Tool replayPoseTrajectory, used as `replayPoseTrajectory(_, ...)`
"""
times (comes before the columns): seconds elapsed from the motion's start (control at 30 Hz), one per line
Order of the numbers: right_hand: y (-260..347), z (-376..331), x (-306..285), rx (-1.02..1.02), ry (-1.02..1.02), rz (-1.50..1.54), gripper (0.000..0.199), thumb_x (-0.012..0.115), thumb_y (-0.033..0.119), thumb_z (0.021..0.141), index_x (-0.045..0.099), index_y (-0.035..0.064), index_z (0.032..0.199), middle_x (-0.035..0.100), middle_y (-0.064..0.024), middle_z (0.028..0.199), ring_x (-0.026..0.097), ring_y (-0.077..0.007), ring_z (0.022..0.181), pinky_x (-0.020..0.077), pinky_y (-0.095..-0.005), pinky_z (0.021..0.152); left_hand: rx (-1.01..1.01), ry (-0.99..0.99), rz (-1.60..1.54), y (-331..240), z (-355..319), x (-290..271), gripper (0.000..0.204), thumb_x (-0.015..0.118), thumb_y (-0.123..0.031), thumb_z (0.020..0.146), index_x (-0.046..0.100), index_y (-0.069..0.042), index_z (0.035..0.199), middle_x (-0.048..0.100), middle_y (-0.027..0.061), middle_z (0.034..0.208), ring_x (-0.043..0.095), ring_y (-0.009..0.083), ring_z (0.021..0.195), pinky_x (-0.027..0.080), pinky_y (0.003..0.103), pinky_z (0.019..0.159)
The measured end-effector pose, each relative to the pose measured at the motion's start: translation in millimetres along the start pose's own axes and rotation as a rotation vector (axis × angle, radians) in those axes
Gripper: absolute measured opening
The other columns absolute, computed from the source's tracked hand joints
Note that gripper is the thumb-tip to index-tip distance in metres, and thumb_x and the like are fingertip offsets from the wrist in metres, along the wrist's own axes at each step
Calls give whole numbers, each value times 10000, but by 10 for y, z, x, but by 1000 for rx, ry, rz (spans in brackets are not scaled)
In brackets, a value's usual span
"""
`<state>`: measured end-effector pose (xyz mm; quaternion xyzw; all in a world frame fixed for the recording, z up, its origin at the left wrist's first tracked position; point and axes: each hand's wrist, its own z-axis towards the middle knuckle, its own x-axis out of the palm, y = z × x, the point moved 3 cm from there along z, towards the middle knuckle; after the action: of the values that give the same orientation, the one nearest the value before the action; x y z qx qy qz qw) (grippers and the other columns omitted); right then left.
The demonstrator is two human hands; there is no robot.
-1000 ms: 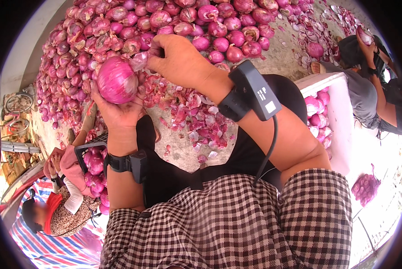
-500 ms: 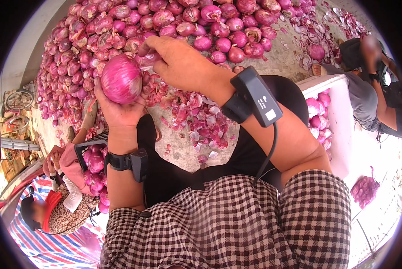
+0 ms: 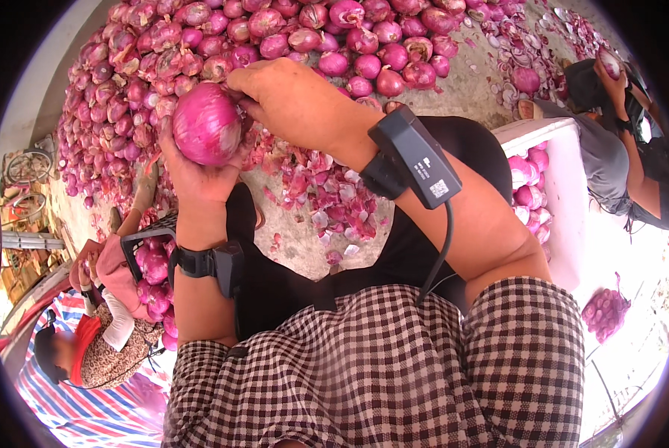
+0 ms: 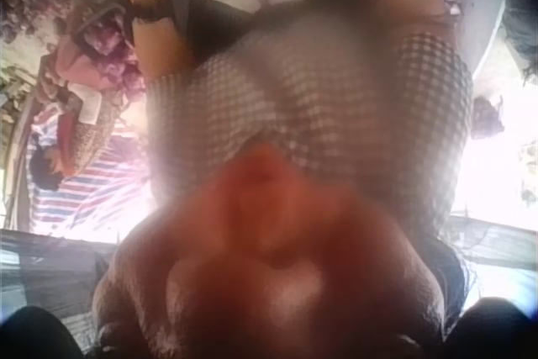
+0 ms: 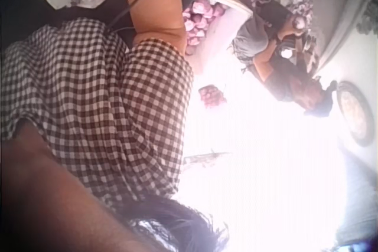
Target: Peeling a large red onion by hand while sitting near a pile of onions.
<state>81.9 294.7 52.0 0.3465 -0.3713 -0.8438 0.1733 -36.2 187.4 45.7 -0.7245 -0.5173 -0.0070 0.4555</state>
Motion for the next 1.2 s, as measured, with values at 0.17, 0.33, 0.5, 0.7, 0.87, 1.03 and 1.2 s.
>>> replayPoseTrajectory(0.17, -46, -72, 66, 59, 200, -247, 273, 585, 34, 742, 622, 3, 1011, 636, -184, 929, 627, -364, 848, 506, -432, 735, -213, 160, -201, 37, 115, -248, 649, 438, -639, 849, 513, -128, 1242, 599, 118, 1123, 581, 328, 1003, 461, 493, 840)
replayPoseTrajectory(0.33, -55, -110, 28, 41, 177, -205, 264, 613, 126, 768, 623, -10, 994, 622, -200, 950, 607, -376, 892, 493, -438, 779, -32, -35, -160, -19, 86, -131, 682, 548, -592, 816, 463, -92, 1273, 514, 164, 1229, 515, 366, 1086, 468, 504, 876)
replayPoseTrajectory(0.5, -48, -53, 46, 220, 115, 7, 341, 698, 218, 750, 612, -17, 981, 614, -209, 972, 611, -356, 889, 495, -409, 795, 41, -24, -145, -61, 61, -112, 658, 561, -568, 829, 450, -107, 1287, 506, 164, 1255, 511, 356, 1125, 451, 545, 921)
replayPoseTrajectory(0.7, 52, 16, 64, 246, -29, 302, 350, 703, 157, 733, 579, -7, 1016, 603, -187, 957, 619, -305, 854, 508, -359, 786, 60, 7, -85, -66, 47, -99, 668, 547, -566, 842, 443, -97, 1305, 506, 167, 1280, 512, 351, 1157, 444, 554, 945)
replayPoseTrajectory(0.87, 138, 24, 70, 133, -36, 240, 359, 719, 139, 719, 565, -9, 1007, 573, -153, 958, 617, -277, 859, 514, -357, 776, 32, 26, -63, -57, 20, -51, 676, 539, -567, 849, 453, -72, 1300, 529, 156, 1263, 534, 326, 1140, 455, 507, 960)
replayPoseTrajectory(1.03, 146, 1, 94, 271, -14, 307, 391, 722, 179, 722, 540, -21, 1005, 562, -177, 945, 614, -276, 870, 512, -362, 783, 91, -20, -59, -31, 60, -90, 658, 560, -551, 850, 465, -62, 1281, 558, 132, 1220, 561, 289, 1103, 475, 466, 943)
replayPoseTrajectory(1.2, 57, -45, 185, 368, -59, 294, 448, 711, 248, 721, 506, -34, 1002, 546, -200, 946, 600, -300, 844, 504, -381, 760, 177, 48, -45, -4, 80, -117, 608, 595, -497, 860, 460, -71, 1273, 574, 112, 1187, 587, 261, 1053, 492, 432, 919)
